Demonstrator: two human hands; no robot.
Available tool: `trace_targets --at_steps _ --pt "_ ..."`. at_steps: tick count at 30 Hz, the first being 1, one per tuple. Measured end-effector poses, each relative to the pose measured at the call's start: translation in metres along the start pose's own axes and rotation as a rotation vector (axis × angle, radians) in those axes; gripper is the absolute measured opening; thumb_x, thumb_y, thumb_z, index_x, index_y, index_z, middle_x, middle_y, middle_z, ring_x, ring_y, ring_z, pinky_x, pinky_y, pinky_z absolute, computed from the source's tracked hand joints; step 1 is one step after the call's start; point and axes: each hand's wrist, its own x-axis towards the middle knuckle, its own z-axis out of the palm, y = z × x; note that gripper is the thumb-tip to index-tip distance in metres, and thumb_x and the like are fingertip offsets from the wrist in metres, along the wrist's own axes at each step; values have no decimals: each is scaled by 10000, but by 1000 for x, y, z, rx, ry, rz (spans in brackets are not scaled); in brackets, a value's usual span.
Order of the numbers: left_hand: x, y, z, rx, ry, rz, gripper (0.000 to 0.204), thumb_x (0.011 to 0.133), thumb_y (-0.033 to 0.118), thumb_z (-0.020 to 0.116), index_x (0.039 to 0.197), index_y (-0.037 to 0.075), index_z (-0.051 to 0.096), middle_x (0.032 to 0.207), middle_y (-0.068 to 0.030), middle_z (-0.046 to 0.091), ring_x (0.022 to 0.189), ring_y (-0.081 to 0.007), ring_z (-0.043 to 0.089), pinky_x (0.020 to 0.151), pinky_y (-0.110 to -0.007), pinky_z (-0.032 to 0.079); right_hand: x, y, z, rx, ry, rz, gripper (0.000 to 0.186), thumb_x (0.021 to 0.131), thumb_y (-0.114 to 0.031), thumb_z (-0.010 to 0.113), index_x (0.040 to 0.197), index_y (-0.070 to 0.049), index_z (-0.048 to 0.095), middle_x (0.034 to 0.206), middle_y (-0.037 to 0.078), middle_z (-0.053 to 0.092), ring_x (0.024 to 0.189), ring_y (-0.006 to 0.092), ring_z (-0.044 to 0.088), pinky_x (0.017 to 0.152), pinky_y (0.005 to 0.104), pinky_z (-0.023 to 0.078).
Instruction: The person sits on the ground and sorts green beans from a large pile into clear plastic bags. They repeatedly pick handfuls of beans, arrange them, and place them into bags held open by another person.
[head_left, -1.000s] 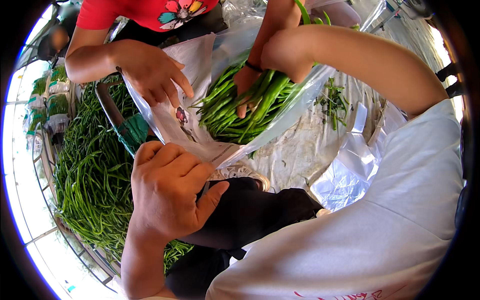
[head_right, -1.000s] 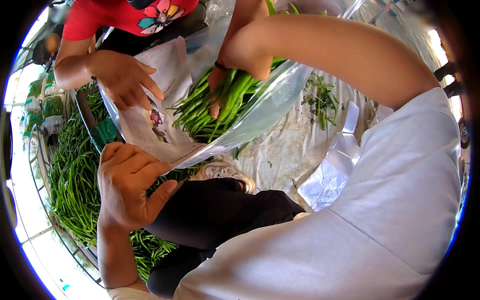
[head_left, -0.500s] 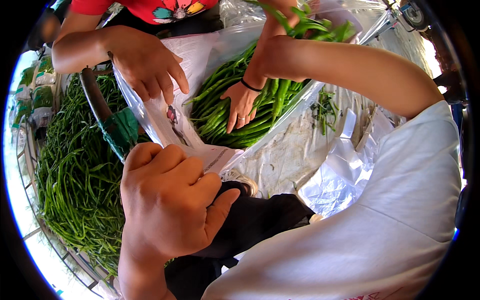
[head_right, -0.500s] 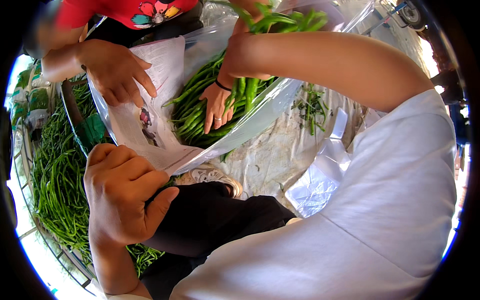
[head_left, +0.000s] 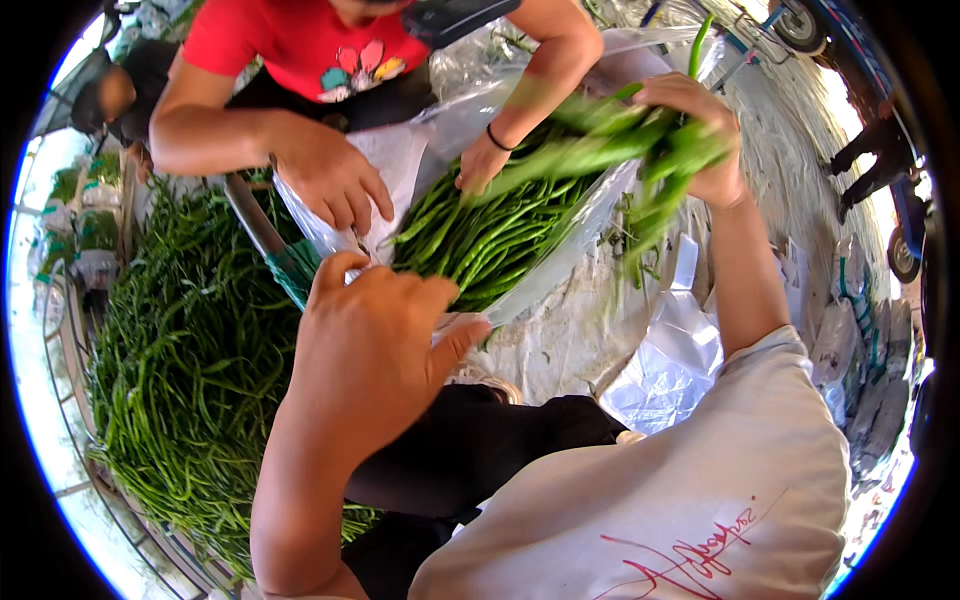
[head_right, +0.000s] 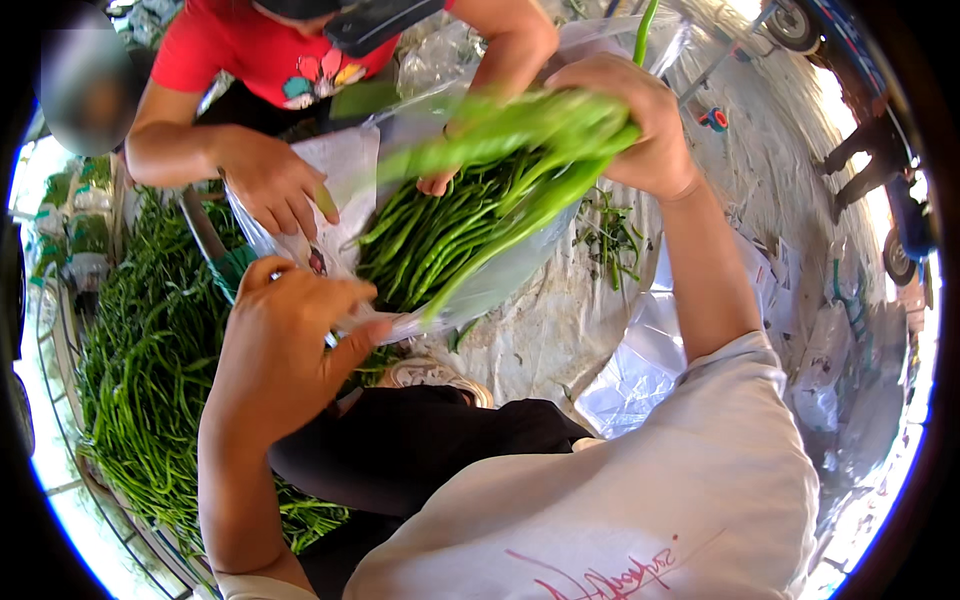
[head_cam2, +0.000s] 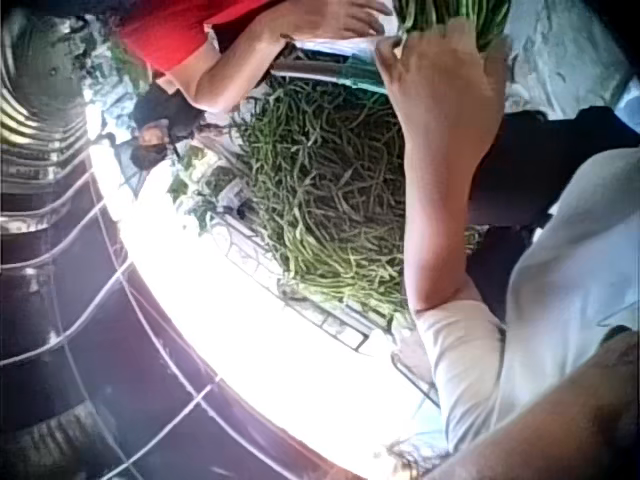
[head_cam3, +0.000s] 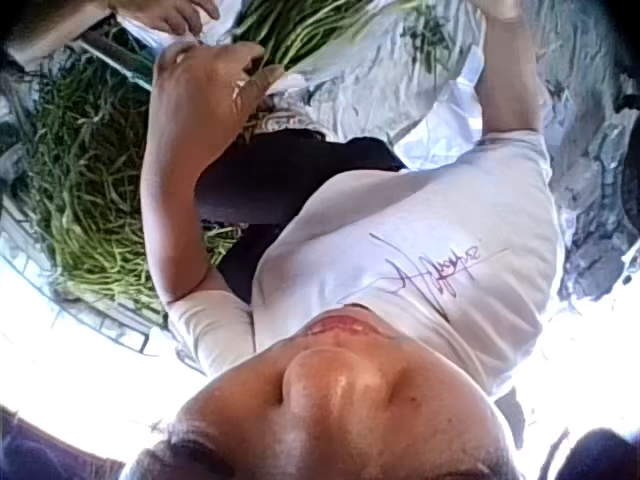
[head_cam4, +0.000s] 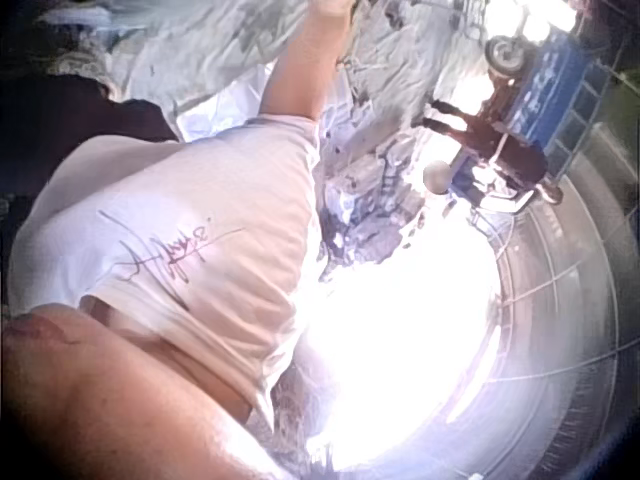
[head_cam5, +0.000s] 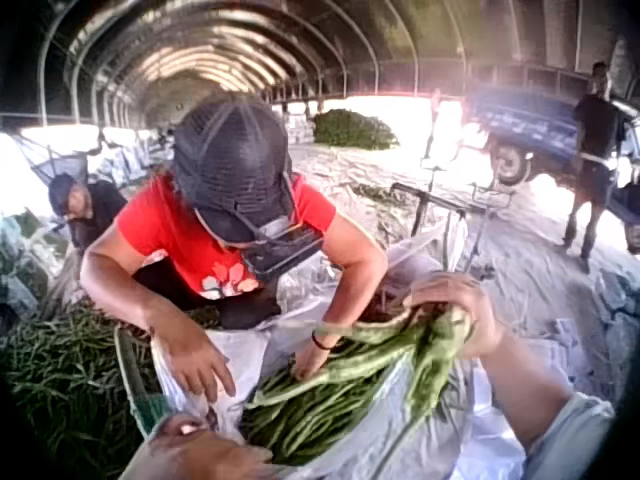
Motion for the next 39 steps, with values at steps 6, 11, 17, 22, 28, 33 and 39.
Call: trace_targets --at_steps 6,11,17,22,28,33,39 --pt "55 44 -20 -179 412 230 662 737 230 760 1245 -3 407 1116 -188 538 1076 -364 525 936 -443 409 18 -67 7 848 551 350 424 720 2 647 1110 -52 489 916 56 598 891 208 578 845 361 456" --pt "59 95 -42 -417 235 223 1030 666 290 837 1369 -53 167 1270 -246 464 1186 -356 499 1009 -406 392 45 -136 41 1035 561 373 254 700 -53 714 930 -27 609 830 46 641 758 154 625 717 286 496" --pt "38 98 -57 -536 104 237 776 647 41 754 1288 -9 319 1079 -121 552 982 -200 584 788 -298 502 49 -193 37 1275 510 296 163 766 -58 646 921 -8 639 889 62 660 820 169 628 781 299 487" --pt "36 107 -61 -757 12 18 421 652 -6 686 1053 -5 558 887 -77 625 762 -172 623 643 -301 505 53 -214 30 1325 508 548 217 771 -108 709 959 -26 636 856 66 631 798 181 610 755 319 498" --pt "65 89 -40 -976 -157 -130 273 690 7 655 960 -14 623 819 -96 643 699 -210 638 626 -321 514 31 -187 12 1083 388 664 364 887 -362 635 1050 -37 610 953 78 595 931 146 567 714 299 483" --pt "111 60 -23 -941 -200 -295 261 695 31 654 946 -23 609 792 -108 634 665 -220 639 589 -342 531 -8 -107 12 529 191 853 663 937 -615 360 1193 -41 572 1052 144 603 990 217 575 851 363 461" --pt "215 36 39 -925 -278 -507 199 691 39 672 862 -50 621 714 -117 639 593 -228 638 531 -351 522 -103 14 14 -477 -400 529 564 912 -558 439 1220 -116 604 1206 158 599 1284 290 435 1127 556 111"
